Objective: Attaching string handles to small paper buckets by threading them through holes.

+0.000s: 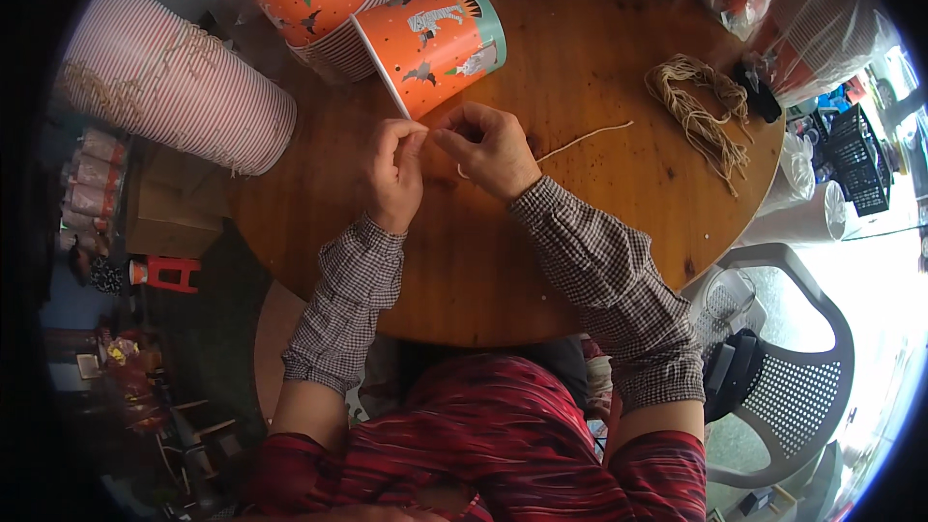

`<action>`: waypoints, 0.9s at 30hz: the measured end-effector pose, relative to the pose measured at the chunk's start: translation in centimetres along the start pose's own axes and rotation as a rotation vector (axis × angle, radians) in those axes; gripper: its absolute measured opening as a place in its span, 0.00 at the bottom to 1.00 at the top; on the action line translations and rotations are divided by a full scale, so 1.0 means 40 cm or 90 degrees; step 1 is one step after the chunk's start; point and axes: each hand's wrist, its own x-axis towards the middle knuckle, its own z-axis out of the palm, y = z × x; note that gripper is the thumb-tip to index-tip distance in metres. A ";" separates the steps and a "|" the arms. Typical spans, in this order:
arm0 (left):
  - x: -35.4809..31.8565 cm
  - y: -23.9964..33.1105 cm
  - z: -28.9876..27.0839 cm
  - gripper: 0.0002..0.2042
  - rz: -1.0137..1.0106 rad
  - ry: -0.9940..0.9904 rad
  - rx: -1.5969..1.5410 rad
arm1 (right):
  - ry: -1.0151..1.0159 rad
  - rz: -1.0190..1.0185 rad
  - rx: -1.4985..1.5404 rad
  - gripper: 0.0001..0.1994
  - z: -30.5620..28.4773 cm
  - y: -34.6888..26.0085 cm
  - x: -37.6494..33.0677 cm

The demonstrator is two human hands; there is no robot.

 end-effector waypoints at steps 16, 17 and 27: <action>-0.001 -0.022 -0.012 0.06 -0.168 0.036 -0.112 | 0.050 -0.037 0.026 0.06 -0.005 -0.005 0.002; 0.005 -0.029 -0.014 0.12 -0.146 0.065 -0.135 | 0.049 -0.036 0.027 0.06 -0.006 -0.005 0.001; -0.003 0.016 -0.026 0.15 -0.400 -0.075 -0.301 | 0.002 -0.027 0.007 0.06 0.003 -0.018 -0.008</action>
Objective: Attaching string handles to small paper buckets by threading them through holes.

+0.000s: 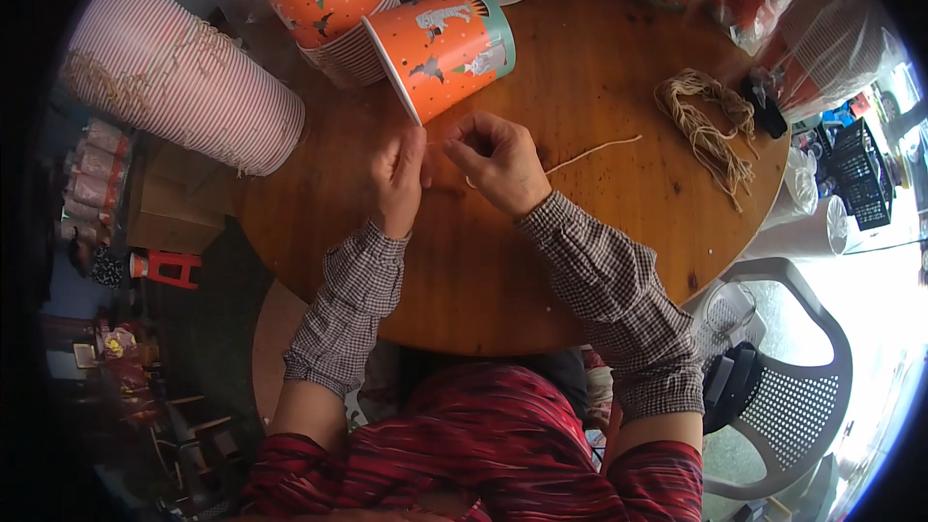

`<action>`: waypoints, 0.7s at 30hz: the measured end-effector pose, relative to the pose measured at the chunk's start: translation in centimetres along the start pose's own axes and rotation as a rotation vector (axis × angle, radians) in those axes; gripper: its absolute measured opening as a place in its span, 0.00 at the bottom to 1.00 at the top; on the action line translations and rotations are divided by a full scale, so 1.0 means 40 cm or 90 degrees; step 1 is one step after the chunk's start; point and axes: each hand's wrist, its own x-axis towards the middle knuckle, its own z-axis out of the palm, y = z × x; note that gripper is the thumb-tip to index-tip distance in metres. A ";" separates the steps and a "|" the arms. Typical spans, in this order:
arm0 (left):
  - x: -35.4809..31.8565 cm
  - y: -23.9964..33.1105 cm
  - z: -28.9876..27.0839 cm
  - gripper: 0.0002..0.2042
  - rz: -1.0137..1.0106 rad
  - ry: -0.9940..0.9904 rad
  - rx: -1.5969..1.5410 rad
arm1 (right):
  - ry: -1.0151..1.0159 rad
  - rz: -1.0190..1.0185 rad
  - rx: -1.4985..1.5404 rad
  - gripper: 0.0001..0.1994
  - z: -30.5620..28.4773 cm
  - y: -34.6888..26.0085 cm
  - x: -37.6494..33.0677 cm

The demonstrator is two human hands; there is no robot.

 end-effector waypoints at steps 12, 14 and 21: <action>0.009 0.000 -0.001 0.09 0.178 0.037 0.184 | -0.005 0.059 0.001 0.07 -0.004 0.002 0.005; 0.009 0.002 0.003 0.08 0.213 0.038 0.199 | -0.005 0.062 -0.005 0.08 -0.006 0.005 0.005; 0.015 -0.013 0.009 0.02 0.284 0.014 0.217 | -0.005 0.075 0.001 0.08 -0.013 0.003 0.007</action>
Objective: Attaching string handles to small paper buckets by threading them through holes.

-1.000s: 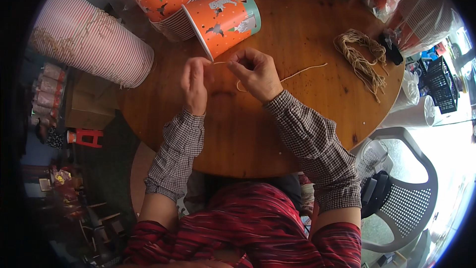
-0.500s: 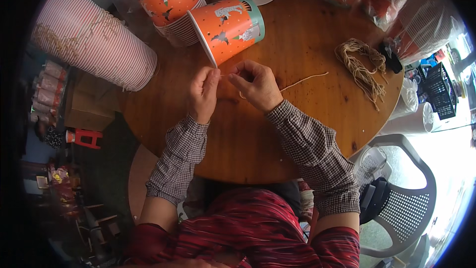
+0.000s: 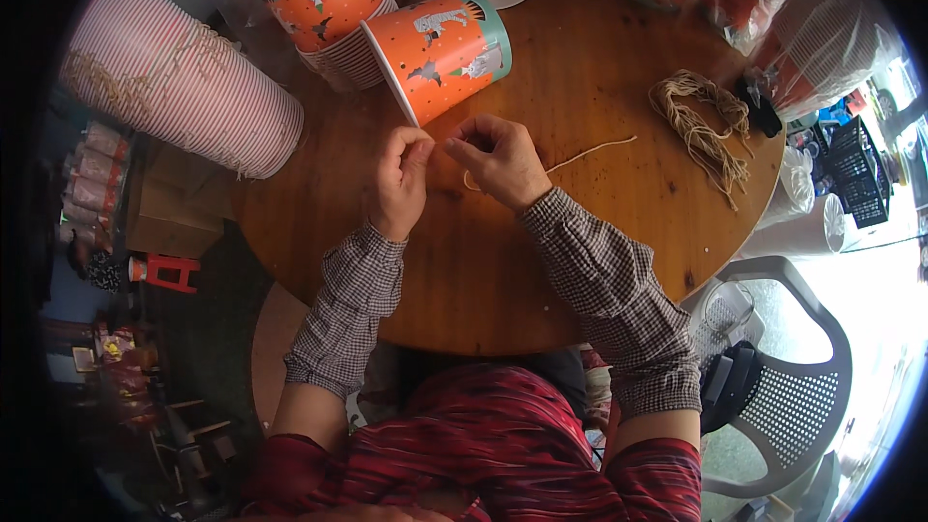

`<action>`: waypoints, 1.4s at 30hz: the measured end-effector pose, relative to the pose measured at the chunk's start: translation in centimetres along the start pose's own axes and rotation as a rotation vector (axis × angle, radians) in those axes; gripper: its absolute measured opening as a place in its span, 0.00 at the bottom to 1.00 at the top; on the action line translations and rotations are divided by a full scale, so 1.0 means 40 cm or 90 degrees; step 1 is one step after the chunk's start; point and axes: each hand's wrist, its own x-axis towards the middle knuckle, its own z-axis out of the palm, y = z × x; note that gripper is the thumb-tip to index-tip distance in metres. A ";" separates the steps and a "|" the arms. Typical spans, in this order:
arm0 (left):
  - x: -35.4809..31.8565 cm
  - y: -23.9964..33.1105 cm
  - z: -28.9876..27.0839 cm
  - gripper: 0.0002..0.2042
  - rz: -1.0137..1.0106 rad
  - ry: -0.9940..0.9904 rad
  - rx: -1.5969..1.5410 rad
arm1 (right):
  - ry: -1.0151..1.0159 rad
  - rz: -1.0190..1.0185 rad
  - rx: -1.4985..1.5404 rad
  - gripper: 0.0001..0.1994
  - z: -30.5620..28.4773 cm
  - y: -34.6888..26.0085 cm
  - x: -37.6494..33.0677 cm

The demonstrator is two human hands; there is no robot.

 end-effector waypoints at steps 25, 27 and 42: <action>0.027 -0.062 -0.009 0.15 -0.047 0.107 -0.135 | 0.106 -0.057 0.092 0.07 -0.021 -0.006 0.005; 0.030 -0.060 -0.010 0.15 -0.047 0.105 -0.128 | 0.108 -0.055 0.087 0.07 -0.022 -0.004 0.007; 0.088 -0.051 0.022 0.14 -0.097 0.091 -0.130 | 0.136 -0.116 0.073 0.06 -0.029 0.009 0.018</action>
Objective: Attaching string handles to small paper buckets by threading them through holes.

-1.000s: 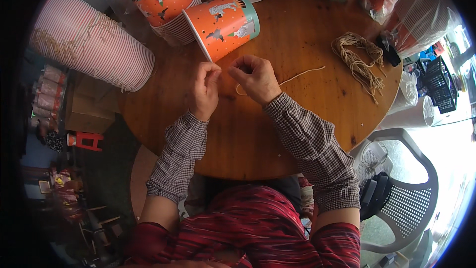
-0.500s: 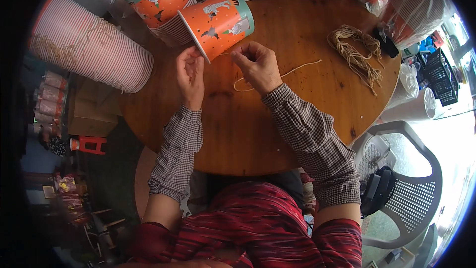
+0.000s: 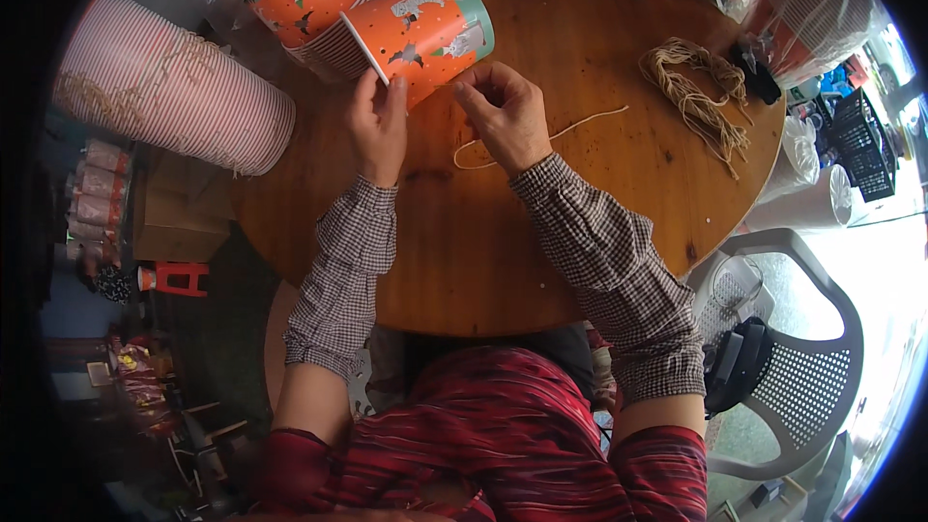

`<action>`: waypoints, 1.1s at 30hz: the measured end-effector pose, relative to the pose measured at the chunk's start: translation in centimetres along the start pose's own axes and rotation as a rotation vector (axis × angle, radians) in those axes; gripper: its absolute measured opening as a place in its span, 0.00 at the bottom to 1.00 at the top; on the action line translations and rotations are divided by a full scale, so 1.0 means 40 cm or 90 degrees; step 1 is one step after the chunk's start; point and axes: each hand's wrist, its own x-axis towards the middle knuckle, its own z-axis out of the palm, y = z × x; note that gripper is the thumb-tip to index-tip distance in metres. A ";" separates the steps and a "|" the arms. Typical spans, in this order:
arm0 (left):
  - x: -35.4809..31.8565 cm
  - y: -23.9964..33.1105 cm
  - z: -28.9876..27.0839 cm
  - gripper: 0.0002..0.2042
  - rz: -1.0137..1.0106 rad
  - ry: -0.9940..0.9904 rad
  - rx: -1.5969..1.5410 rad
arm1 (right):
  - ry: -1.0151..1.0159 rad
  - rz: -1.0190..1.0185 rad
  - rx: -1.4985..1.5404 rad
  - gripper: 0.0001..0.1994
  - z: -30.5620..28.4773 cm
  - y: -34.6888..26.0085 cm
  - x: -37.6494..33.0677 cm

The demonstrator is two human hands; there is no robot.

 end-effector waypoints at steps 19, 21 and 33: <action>-0.083 -0.001 0.011 0.09 0.174 0.001 0.303 | -0.029 0.025 0.182 0.07 0.035 0.028 -0.017; -0.083 -0.001 0.011 0.09 0.175 -0.005 0.318 | -0.023 0.029 0.175 0.07 0.034 0.027 -0.016; -0.084 0.018 0.016 0.11 0.171 -0.042 0.320 | -0.014 0.034 0.160 0.07 0.031 0.041 -0.012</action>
